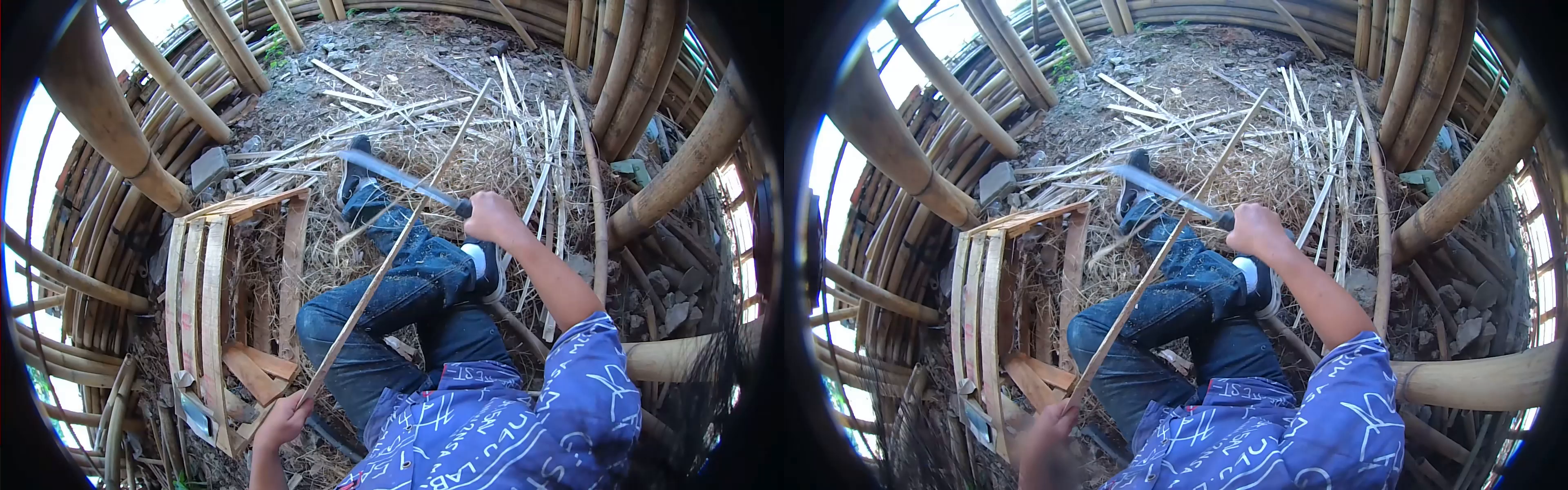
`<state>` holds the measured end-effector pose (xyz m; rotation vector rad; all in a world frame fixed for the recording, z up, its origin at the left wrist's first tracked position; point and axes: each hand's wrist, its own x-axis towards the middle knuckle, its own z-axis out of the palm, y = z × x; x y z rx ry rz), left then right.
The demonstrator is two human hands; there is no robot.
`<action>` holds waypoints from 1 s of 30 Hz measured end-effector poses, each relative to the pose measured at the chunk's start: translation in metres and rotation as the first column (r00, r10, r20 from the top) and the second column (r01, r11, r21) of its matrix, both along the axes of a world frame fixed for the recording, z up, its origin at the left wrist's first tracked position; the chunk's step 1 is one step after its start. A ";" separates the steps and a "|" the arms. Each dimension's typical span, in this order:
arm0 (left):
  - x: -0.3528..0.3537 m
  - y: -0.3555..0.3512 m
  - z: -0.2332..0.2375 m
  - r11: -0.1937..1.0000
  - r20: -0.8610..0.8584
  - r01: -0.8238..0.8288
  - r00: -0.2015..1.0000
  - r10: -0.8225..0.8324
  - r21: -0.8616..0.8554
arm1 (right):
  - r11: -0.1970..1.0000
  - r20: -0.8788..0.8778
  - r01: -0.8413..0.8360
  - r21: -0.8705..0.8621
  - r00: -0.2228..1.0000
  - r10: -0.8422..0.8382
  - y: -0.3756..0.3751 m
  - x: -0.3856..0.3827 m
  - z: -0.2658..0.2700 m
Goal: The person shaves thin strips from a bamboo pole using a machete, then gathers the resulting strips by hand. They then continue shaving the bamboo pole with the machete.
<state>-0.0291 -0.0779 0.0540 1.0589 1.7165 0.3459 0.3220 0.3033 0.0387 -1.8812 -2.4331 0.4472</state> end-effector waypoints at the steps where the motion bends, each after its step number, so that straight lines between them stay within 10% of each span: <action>1: 0.007 0.004 0.008 1.000 0.002 0.001 1.000 -0.001 -0.001 | 1.000 0.002 0.001 -0.001 1.000 -0.001 -0.007 -0.002 0.003; 7: 0.017 0.005 0.028 0.999 -0.074 -0.033 0.997 0.036 0.037 | 0.944 0.262 -0.282 0.173 0.937 0.232 -0.002 0.015 0.007; 13: 0.031 0.006 0.053 0.980 -0.207 0.168 0.968 -0.143 0.106 | 0.952 0.146 0.174 0.251 0.966 -0.215 0.074 0.063 0.002; 17: -0.001 0.005 0.036 0.984 -0.209 0.031 0.978 0.007 0.176 | 0.965 0.266 0.038 0.260 0.958 -0.110 0.063 0.059 0.007; 30: -0.028 -0.017 -0.018 0.986 0.077 -0.149 0.987 0.143 0.079 | 0.941 -0.507 0.084 -0.328 0.825 -0.250 0.066 0.053 -0.009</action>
